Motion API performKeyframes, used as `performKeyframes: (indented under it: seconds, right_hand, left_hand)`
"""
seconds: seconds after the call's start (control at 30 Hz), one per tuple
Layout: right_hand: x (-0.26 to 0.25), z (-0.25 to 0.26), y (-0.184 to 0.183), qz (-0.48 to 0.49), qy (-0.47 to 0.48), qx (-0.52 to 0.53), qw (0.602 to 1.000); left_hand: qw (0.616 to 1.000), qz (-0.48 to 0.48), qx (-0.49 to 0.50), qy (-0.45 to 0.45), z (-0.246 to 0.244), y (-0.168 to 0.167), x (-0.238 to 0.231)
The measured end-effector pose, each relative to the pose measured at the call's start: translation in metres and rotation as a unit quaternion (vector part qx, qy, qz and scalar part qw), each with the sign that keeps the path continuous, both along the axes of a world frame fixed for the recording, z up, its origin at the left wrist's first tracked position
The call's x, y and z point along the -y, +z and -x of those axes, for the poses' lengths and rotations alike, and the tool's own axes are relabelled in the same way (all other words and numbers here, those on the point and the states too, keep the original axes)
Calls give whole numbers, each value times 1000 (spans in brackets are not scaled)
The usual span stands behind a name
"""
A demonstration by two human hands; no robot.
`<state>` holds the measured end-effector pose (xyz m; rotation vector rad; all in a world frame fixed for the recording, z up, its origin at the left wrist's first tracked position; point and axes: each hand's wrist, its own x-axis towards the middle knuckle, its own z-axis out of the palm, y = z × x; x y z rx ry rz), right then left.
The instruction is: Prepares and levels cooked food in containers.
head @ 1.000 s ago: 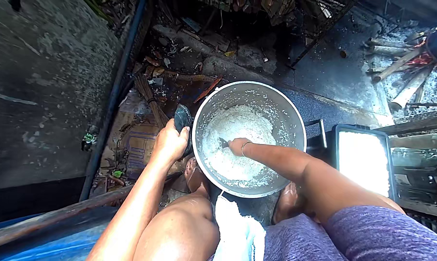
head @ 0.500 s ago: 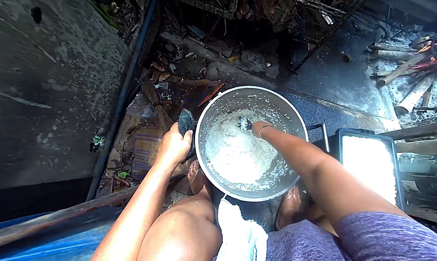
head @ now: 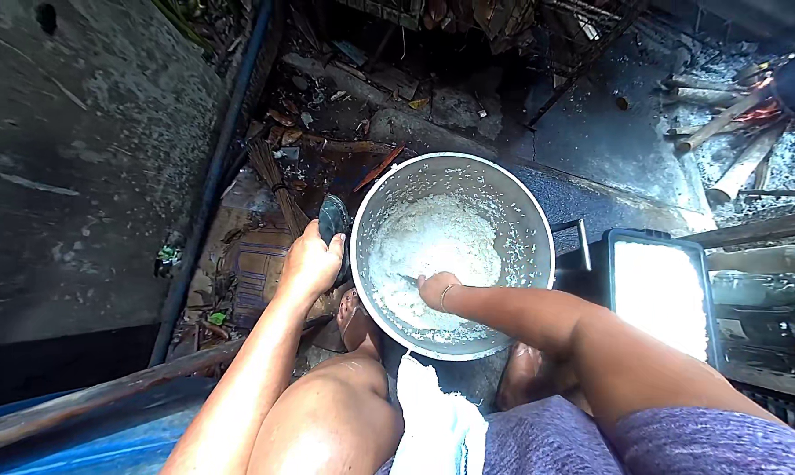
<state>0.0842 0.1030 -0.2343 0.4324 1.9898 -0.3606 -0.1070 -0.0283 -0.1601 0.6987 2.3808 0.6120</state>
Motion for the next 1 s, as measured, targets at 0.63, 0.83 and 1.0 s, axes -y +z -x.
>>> performKeyframes:
  seconds: [0.63, 0.83, 1.0]
  right_hand:
    - [-28, 41, 25, -89, 25, 54, 994]
    - [-39, 22, 44, -55, 99, 11, 994]
    - [-29, 5, 4, -29, 103, 15, 994]
  left_hand:
    - [1000, 4, 11, -9, 5, 0, -2]
    - [1000, 2, 24, -8, 5, 0, -1]
    - [1000, 2, 22, -9, 5, 1, -1]
